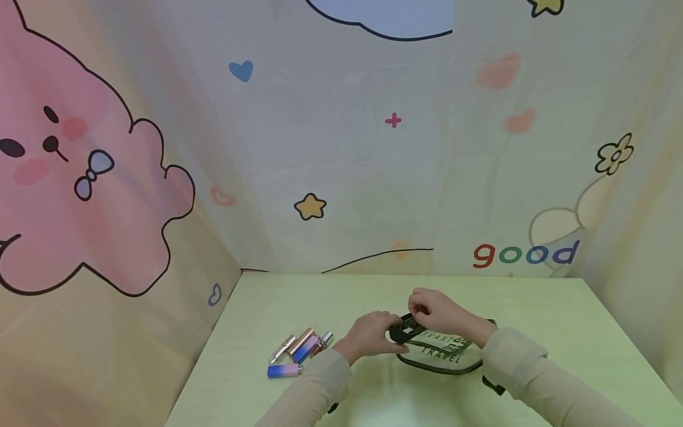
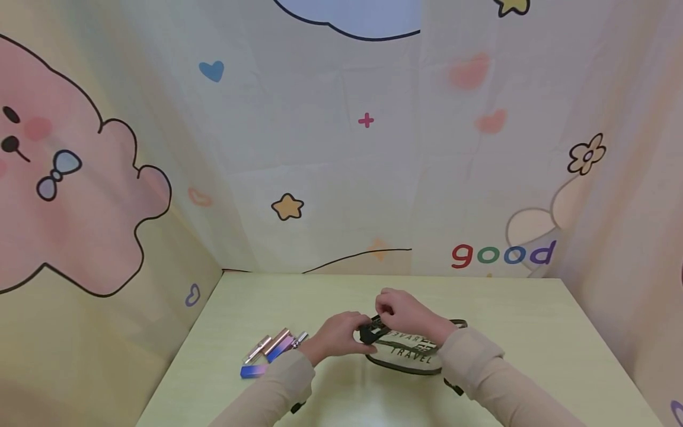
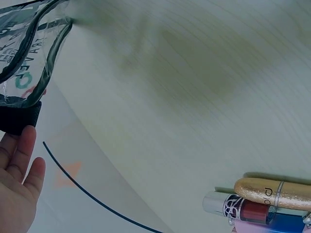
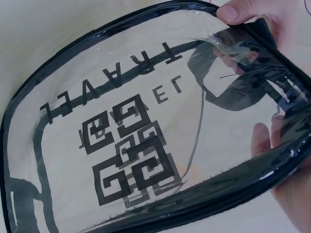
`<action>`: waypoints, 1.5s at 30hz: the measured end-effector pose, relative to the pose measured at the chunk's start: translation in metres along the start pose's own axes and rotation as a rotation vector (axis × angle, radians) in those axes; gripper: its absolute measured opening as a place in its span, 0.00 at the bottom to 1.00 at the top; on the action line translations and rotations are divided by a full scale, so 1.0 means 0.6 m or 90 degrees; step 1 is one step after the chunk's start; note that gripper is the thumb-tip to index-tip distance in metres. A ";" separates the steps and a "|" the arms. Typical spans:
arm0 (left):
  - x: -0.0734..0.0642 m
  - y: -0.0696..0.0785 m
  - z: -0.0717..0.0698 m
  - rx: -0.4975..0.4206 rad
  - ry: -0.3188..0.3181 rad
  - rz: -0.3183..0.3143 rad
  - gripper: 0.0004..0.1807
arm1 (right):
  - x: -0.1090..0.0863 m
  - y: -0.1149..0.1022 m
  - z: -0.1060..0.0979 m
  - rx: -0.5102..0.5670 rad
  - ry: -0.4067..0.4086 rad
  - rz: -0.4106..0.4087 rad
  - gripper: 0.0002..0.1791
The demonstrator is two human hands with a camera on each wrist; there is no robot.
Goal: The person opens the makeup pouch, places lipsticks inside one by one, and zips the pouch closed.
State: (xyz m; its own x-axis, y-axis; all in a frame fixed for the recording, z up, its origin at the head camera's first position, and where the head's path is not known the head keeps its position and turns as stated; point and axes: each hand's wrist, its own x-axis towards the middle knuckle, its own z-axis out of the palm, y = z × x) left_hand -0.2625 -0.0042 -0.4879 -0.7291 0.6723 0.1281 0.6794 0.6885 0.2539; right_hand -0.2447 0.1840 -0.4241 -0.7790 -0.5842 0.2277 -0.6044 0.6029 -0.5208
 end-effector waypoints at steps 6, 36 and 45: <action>-0.003 -0.001 -0.002 -0.004 -0.020 -0.016 0.21 | -0.001 0.000 -0.004 0.029 0.008 0.008 0.10; -0.003 -0.012 -0.008 -0.010 0.019 -0.028 0.31 | -0.010 0.011 -0.012 0.069 0.083 0.059 0.08; 0.011 -0.003 -0.029 -0.031 0.006 -0.027 0.26 | -0.007 0.006 -0.005 0.057 0.102 0.060 0.06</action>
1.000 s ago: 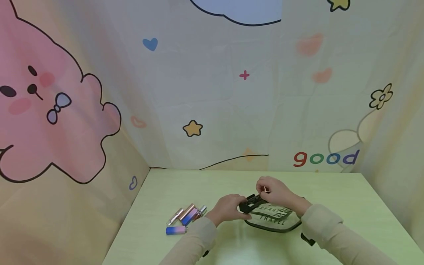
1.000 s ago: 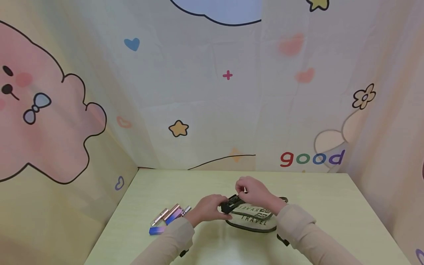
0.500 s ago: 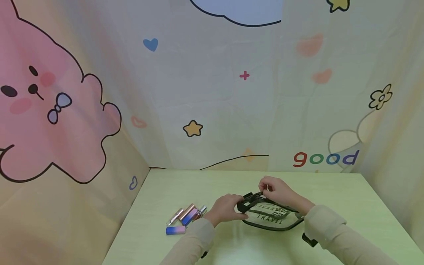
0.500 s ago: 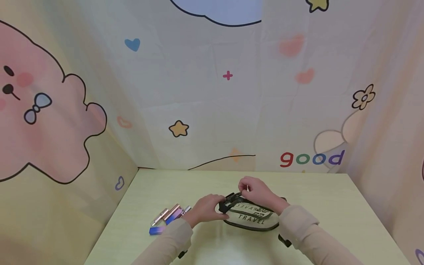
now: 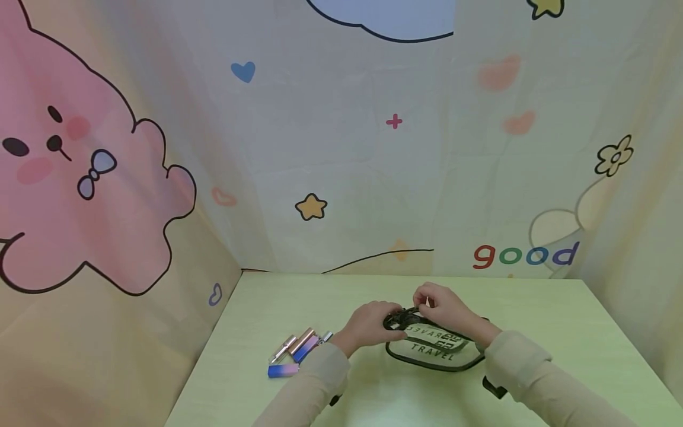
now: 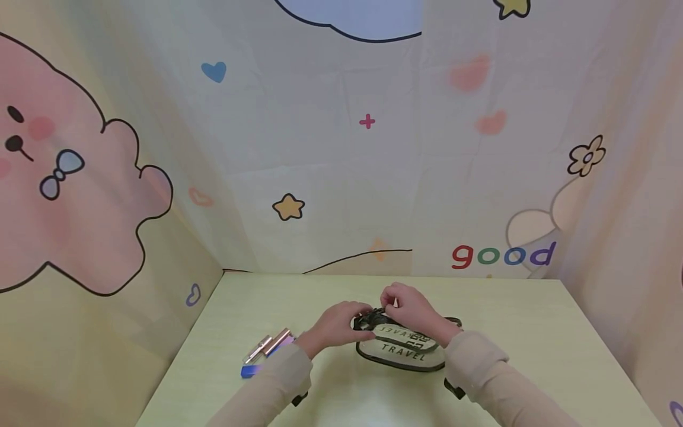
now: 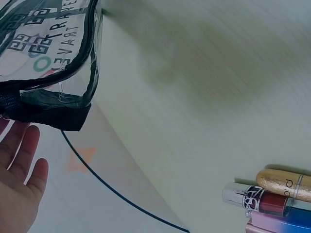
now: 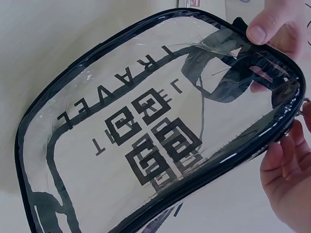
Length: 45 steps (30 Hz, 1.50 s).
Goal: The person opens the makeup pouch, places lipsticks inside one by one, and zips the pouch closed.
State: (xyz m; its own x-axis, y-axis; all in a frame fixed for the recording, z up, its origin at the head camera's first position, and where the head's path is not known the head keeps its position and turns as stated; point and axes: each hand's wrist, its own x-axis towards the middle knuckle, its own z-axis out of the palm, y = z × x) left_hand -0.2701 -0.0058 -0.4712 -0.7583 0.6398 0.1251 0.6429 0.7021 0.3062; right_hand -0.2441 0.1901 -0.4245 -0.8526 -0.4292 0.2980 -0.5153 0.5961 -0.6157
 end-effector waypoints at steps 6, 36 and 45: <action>0.000 0.003 0.001 0.017 -0.003 0.012 0.25 | -0.004 -0.003 0.007 -0.054 0.013 0.009 0.08; -0.007 -0.006 0.004 0.059 -0.015 0.015 0.23 | -0.017 0.032 0.042 -0.314 0.175 -0.332 0.08; -0.005 -0.012 0.008 0.073 -0.031 0.012 0.21 | -0.021 0.035 0.045 -0.308 0.172 -0.330 0.09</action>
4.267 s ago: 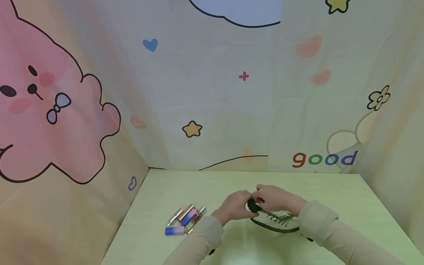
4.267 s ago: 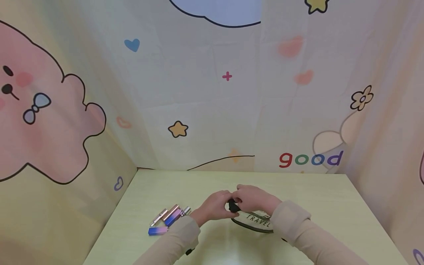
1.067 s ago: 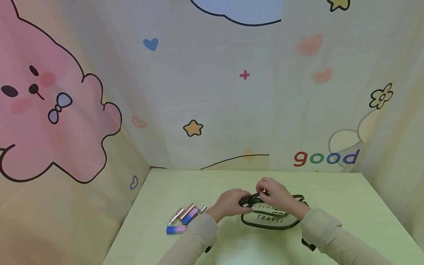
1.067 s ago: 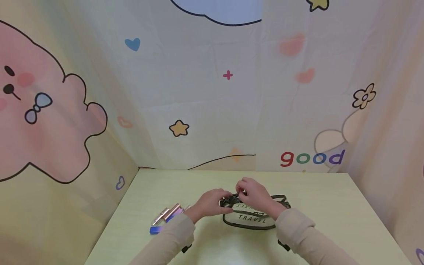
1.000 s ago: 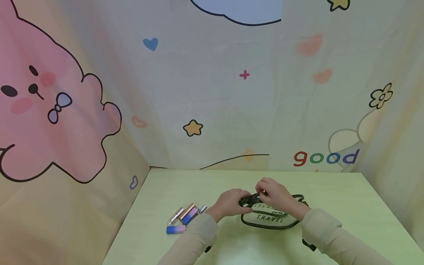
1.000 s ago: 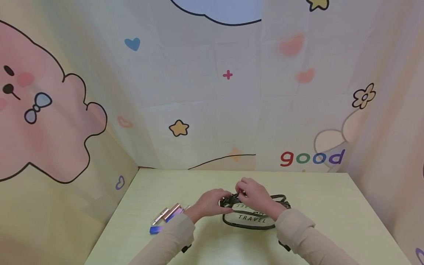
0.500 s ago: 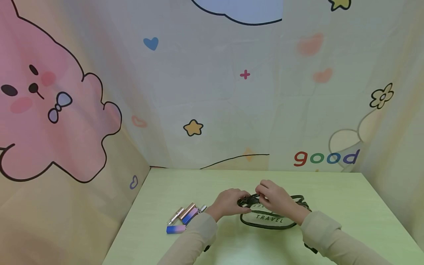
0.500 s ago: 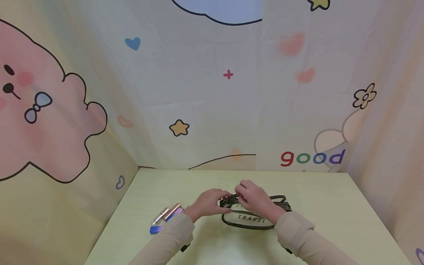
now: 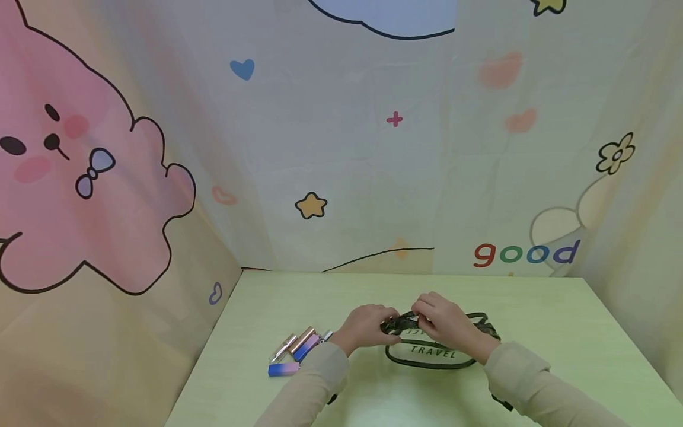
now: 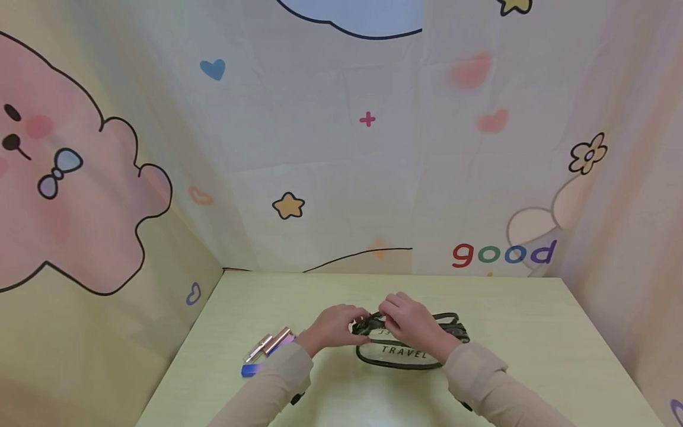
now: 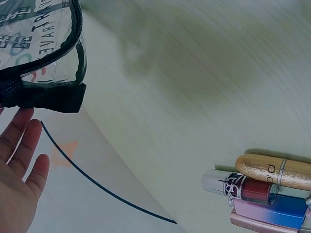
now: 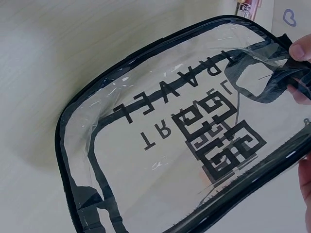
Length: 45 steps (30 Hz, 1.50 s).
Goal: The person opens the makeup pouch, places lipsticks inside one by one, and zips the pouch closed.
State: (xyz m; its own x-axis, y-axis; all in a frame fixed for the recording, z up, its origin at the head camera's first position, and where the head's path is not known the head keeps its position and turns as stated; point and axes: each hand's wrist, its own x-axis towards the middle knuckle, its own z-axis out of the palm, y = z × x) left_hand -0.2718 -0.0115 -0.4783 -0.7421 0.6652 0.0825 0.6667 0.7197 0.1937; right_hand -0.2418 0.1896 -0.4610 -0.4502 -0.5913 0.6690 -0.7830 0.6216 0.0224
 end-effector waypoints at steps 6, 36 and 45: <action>0.000 0.000 0.000 0.009 -0.020 -0.006 0.20 | -0.005 0.002 0.002 -0.021 0.004 -0.009 0.09; -0.005 -0.012 0.013 -0.006 -0.015 -0.014 0.15 | -0.035 0.008 -0.008 0.002 -0.015 -0.010 0.04; -0.006 -0.006 0.011 0.021 -0.002 -0.012 0.15 | -0.038 0.013 -0.008 -0.017 -0.024 -0.011 0.04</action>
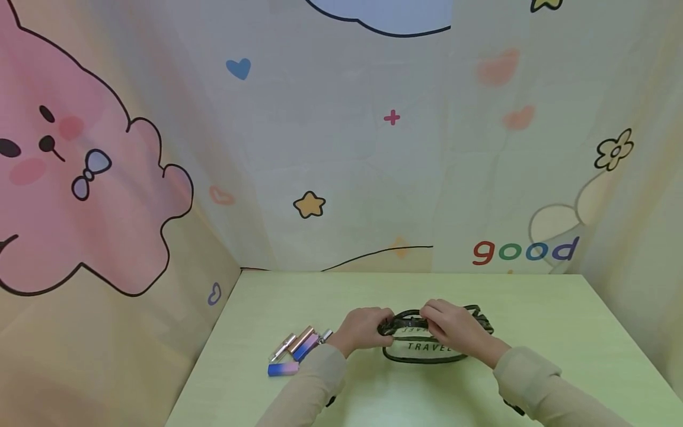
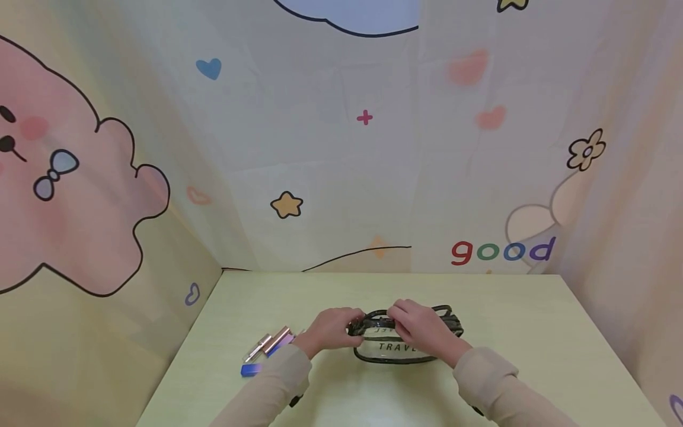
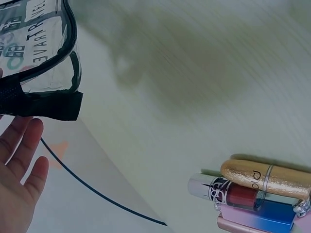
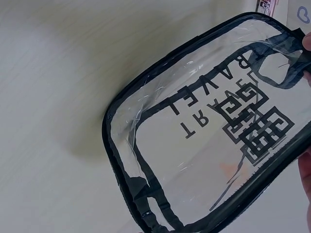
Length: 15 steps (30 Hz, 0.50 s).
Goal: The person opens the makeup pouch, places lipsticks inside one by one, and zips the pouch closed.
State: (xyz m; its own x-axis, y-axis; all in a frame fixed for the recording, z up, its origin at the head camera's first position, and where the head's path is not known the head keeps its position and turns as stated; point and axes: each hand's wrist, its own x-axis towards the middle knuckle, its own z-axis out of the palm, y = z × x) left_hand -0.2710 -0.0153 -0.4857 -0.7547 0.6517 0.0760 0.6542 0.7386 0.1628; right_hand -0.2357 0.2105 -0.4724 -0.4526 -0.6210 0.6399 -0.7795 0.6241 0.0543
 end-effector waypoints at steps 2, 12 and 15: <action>0.000 0.001 0.000 0.006 0.003 -0.002 0.16 | 0.000 0.001 0.001 -0.003 0.001 -0.005 0.04; 0.000 0.000 0.006 0.022 0.014 -0.015 0.17 | 0.001 0.001 0.004 -0.002 0.014 -0.027 0.04; -0.001 0.001 0.008 0.026 0.024 -0.012 0.18 | 0.001 -0.002 0.008 -0.001 0.023 -0.025 0.08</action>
State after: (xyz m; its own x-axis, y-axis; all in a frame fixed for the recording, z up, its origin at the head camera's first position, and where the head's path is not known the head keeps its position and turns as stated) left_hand -0.2698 -0.0148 -0.4902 -0.7674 0.6315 0.1109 0.6412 0.7573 0.1239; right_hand -0.2372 0.2071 -0.4758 -0.4062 -0.6269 0.6648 -0.7951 0.6011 0.0810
